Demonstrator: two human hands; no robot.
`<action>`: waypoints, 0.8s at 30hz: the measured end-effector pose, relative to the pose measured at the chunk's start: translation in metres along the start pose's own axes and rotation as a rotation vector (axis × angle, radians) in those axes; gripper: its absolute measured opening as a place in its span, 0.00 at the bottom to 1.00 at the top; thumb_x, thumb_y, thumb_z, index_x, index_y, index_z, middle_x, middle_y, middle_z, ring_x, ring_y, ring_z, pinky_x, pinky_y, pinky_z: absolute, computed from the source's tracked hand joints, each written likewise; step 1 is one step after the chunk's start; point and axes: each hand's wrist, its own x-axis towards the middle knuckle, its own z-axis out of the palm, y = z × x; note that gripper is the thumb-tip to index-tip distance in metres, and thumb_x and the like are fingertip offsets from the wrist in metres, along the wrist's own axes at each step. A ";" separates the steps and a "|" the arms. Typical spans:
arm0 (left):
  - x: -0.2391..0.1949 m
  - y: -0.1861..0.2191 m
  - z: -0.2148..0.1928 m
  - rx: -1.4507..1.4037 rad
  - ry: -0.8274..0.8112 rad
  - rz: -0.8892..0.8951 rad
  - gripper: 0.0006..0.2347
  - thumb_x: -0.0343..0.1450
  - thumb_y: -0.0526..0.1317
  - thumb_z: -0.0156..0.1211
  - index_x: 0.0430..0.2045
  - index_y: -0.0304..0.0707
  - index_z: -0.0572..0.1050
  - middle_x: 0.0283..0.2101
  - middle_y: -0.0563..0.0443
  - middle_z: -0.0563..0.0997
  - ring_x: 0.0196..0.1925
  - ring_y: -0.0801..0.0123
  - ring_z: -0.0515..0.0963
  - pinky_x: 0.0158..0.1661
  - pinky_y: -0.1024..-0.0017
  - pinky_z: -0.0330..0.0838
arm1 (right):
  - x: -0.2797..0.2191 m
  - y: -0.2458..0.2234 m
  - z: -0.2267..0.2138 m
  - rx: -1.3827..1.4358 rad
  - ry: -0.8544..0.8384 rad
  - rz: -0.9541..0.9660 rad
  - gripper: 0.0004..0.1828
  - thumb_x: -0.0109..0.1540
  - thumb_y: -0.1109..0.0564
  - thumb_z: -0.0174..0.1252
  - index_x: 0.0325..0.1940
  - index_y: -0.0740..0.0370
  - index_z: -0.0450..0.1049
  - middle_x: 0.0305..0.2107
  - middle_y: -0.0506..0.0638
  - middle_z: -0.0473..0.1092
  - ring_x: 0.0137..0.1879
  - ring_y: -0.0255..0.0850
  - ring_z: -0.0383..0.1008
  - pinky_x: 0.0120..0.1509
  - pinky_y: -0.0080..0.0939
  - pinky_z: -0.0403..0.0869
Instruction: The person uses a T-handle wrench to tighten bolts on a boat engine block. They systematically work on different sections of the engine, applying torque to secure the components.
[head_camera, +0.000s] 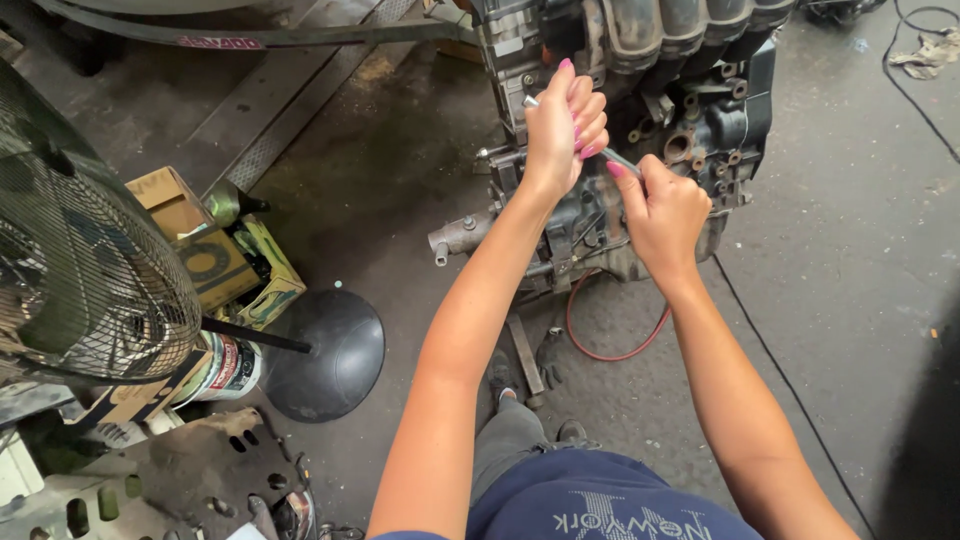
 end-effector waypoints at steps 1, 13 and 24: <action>0.001 0.001 0.001 0.000 -0.001 0.002 0.21 0.72 0.45 0.38 0.04 0.46 0.48 0.08 0.59 0.46 0.09 0.77 0.42 0.13 0.76 0.37 | 0.000 -0.001 0.001 0.000 0.002 -0.002 0.31 0.71 0.36 0.51 0.24 0.57 0.54 0.12 0.52 0.56 0.20 0.53 0.56 0.27 0.51 0.54; 0.008 0.017 0.012 0.171 -0.016 -0.097 0.17 0.66 0.40 0.40 0.05 0.46 0.47 0.09 0.59 0.46 0.10 0.77 0.42 0.14 0.75 0.36 | -0.009 -0.027 0.011 0.071 0.084 0.184 0.32 0.71 0.34 0.47 0.24 0.58 0.53 0.12 0.53 0.56 0.21 0.54 0.50 0.29 0.53 0.54; 0.015 -0.001 0.008 0.123 -0.011 -0.026 0.19 0.67 0.46 0.43 0.04 0.47 0.49 0.09 0.59 0.48 0.09 0.77 0.43 0.13 0.77 0.37 | -0.003 -0.010 0.005 -0.047 -0.111 0.076 0.29 0.74 0.37 0.41 0.29 0.61 0.57 0.17 0.64 0.65 0.26 0.72 0.64 0.27 0.63 0.58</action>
